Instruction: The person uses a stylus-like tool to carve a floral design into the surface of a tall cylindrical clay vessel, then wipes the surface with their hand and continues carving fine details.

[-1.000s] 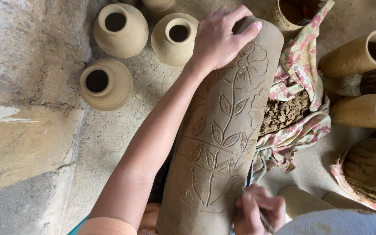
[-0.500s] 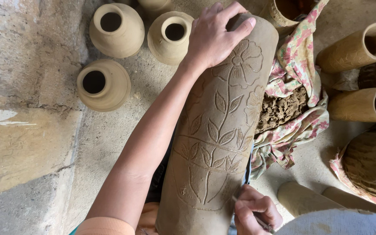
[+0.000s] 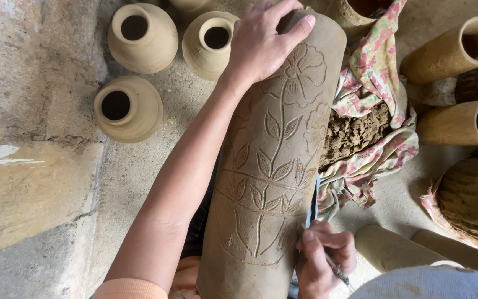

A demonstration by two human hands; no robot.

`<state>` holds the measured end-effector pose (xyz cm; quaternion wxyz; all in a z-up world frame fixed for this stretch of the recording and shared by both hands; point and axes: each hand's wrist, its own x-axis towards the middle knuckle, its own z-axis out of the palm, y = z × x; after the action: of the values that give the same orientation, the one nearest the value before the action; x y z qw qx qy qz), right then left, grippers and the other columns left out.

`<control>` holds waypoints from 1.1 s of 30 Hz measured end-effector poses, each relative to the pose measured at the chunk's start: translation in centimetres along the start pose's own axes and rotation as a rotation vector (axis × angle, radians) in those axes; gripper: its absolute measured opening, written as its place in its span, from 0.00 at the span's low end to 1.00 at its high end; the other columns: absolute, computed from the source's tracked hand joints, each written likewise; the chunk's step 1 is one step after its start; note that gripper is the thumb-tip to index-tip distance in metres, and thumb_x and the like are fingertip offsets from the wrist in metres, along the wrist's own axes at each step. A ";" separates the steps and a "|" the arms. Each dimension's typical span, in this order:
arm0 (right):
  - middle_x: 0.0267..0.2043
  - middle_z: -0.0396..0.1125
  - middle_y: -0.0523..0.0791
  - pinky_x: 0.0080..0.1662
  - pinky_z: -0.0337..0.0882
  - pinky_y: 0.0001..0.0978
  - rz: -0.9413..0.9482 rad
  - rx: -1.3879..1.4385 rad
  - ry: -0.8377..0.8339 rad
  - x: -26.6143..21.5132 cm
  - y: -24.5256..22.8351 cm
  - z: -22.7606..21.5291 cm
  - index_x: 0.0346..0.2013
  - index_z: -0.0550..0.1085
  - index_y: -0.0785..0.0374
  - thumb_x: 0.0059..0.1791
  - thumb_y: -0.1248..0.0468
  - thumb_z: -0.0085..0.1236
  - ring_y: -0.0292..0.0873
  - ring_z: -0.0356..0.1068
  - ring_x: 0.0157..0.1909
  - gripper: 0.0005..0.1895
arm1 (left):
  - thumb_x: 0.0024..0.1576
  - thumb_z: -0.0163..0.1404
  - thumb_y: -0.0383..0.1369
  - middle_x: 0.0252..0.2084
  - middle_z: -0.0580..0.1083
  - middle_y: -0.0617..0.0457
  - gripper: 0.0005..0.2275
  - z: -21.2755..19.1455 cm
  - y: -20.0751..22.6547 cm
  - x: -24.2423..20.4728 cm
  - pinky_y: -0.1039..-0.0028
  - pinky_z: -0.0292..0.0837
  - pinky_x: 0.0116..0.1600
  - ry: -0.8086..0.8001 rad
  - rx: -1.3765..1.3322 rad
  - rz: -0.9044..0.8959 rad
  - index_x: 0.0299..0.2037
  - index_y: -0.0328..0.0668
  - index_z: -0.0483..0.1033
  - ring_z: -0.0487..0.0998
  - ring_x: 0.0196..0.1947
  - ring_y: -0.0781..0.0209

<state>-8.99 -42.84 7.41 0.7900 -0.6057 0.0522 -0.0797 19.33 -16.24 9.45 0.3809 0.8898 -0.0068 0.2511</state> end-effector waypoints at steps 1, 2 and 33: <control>0.21 0.64 0.49 0.32 0.59 0.30 -0.049 -0.007 -0.097 0.1 -0.2 -0.4 0.28 0.63 0.65 0.46 0.76 0.55 0.36 0.59 0.23 0.10 | 0.62 0.50 0.54 0.48 0.77 0.58 0.16 0.0 0.0 0.2 0.55 0.73 0.52 0.025 -0.010 0.029 0.46 0.55 0.78 0.77 0.52 0.51; 0.18 0.63 0.47 0.31 0.61 0.29 -0.100 -0.015 -0.193 0.3 -0.3 -0.6 0.26 0.63 0.64 0.45 0.75 0.55 0.34 0.59 0.22 0.10 | 0.62 0.50 0.54 0.48 0.77 0.58 0.16 0.0 0.1 0.2 0.55 0.73 0.52 0.024 -0.012 0.033 0.46 0.55 0.78 0.77 0.52 0.51; 0.21 0.64 0.49 0.21 0.52 0.24 0.075 0.187 0.010 1.2 0.6 -0.4 0.27 0.63 0.64 0.44 0.78 0.54 0.33 0.54 0.18 0.11 | 0.61 0.52 0.53 0.51 0.77 0.52 0.20 -0.3 -0.3 0.0 0.56 0.71 0.58 -0.007 -0.047 0.005 0.51 0.49 0.80 0.75 0.55 0.50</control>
<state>-7.85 -43.27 6.72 0.8451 -0.5267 0.0710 -0.0576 19.30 -15.80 9.42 0.4010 0.8815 -0.0165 0.2487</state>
